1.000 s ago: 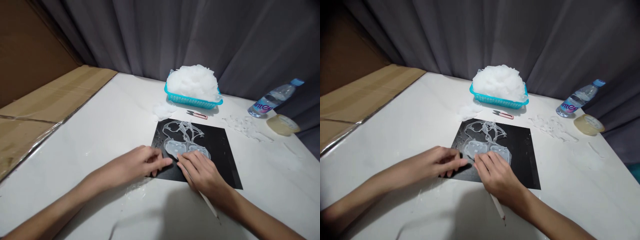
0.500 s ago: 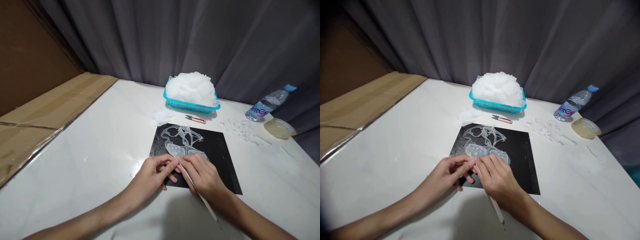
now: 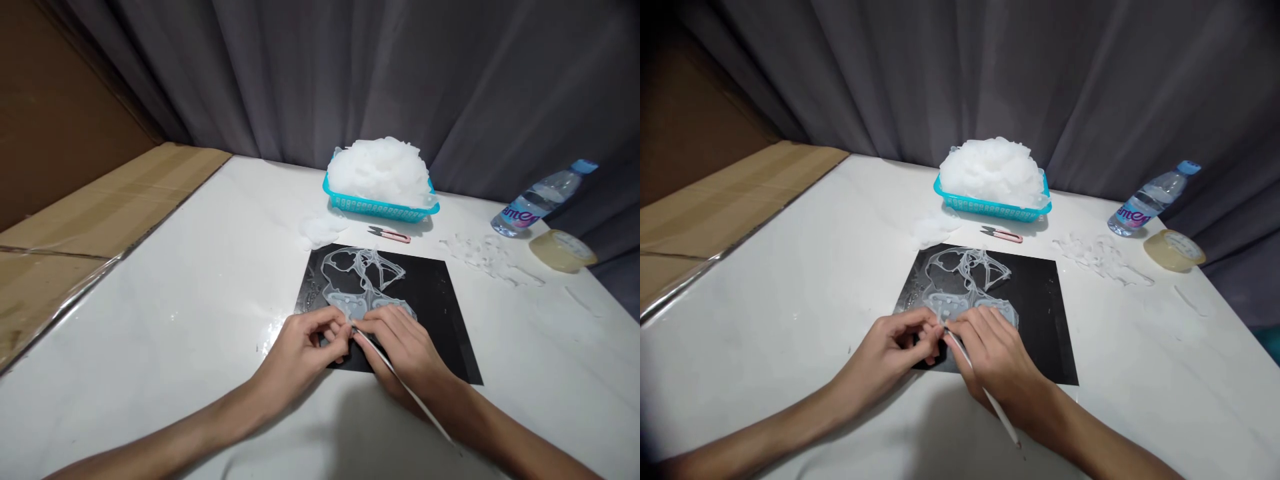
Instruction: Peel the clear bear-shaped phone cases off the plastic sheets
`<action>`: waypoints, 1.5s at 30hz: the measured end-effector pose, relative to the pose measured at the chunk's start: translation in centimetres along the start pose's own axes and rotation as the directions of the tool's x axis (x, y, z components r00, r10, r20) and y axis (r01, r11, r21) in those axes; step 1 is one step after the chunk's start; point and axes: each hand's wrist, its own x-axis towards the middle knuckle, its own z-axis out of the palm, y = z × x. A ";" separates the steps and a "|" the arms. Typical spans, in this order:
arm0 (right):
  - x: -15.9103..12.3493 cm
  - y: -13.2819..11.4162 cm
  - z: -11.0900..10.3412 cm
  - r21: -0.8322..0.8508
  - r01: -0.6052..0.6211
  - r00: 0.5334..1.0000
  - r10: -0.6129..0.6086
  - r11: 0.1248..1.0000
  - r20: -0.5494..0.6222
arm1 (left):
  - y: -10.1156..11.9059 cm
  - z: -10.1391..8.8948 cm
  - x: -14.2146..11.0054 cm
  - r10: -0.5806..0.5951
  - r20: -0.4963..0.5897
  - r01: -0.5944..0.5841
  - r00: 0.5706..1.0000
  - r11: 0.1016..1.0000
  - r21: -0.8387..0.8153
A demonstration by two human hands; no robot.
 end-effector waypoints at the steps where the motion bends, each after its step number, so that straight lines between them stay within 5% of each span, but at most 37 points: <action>1: -0.1 -0.2 0.2 0.005 -0.003 1.000 0.003 1.000 0.008 | 0.0 0.0 -0.1 -0.005 -0.001 0.005 1.000 1.000 -0.004; 4: 0.1 0.4 0.1 0.042 -0.017 1.000 0.016 0.999 0.025 | 0.0 0.1 -0.3 -0.036 -0.011 0.036 0.999 0.999 -0.001; 7: 1.6 3.9 -1.9 0.098 -0.225 0.967 0.235 0.969 -0.098 | 0.1 -0.4 -0.3 -0.112 0.001 0.112 0.994 0.994 -0.004; 10: 3.0 8.6 -4.7 0.146 -0.564 0.712 0.568 0.813 -0.412 | 0.3 -1.2 0.0 -0.179 0.069 0.183 0.981 0.981 -0.058; 12: 3.1 10.4 -5.8 0.199 -0.591 0.660 0.611 0.782 -0.438 | 0.3 -1.7 0.3 -0.195 0.106 0.201 0.975 0.978 -0.053; 14: 2.7 10.5 -6.0 0.240 -0.570 0.701 0.617 0.786 -0.357 | 0.3 -2.0 0.4 -0.196 0.134 0.196 0.971 0.981 0.015; 17: 2.2 8.5 -5.3 0.321 -0.456 0.853 0.510 0.830 -0.107 | 0.2 -2.3 0.3 -0.157 0.171 0.125 0.973 0.975 0.183; 19: 2.3 6.8 -5.0 0.390 -0.398 0.908 0.416 0.830 0.041 | 0.4 -2.7 0.2 -0.061 0.114 0.023 0.992 0.951 0.309; 21: 2.6 5.4 -5.0 0.431 -0.369 0.929 0.342 0.823 0.141 | 0.9 -3.1 0.4 0.127 -0.010 -0.111 0.992 0.900 0.422; 23: 2.8 4.3 -5.1 0.450 -0.331 0.941 0.257 0.829 0.219 | 1.3 -3.5 0.9 0.340 -0.071 -0.258 0.938 0.818 0.514; 25: 2.7 3.5 -5.1 0.477 -0.285 0.947 0.167 0.832 0.275 | 1.4 -3.7 1.5 0.463 0.006 -0.386 0.887 0.733 0.560; 28: 2.3 2.7 -5.0 0.523 -0.282 0.941 0.125 0.805 0.314 | 1.1 -3.6 2.3 0.461 0.215 -0.501 0.861 0.692 0.519; 32: 2.2 2.7 -5.0 0.488 -0.334 0.942 0.266 0.807 0.205 | 0.3 -3.1 2.5 0.341 0.147 -0.371 0.929 0.840 0.397; 35: 2.1 3.2 -4.1 0.437 -0.355 0.928 0.369 0.827 0.055 | 0.1 -2.8 2.6 0.173 0.062 -0.180 0.983 0.975 0.128; 39: 1.3 3.5 -1.5 0.380 -0.300 0.946 0.325 0.875 -0.001 | -0.2 -2.6 3.2 0.072 0.058 -0.059 0.996 0.978 -0.200; 45: 0.5 2.7 0.4 0.233 -0.230 0.973 0.223 0.945 0.054 | -0.5 -2.8 3.5 0.080 0.034 -0.070 0.996 0.971 -0.228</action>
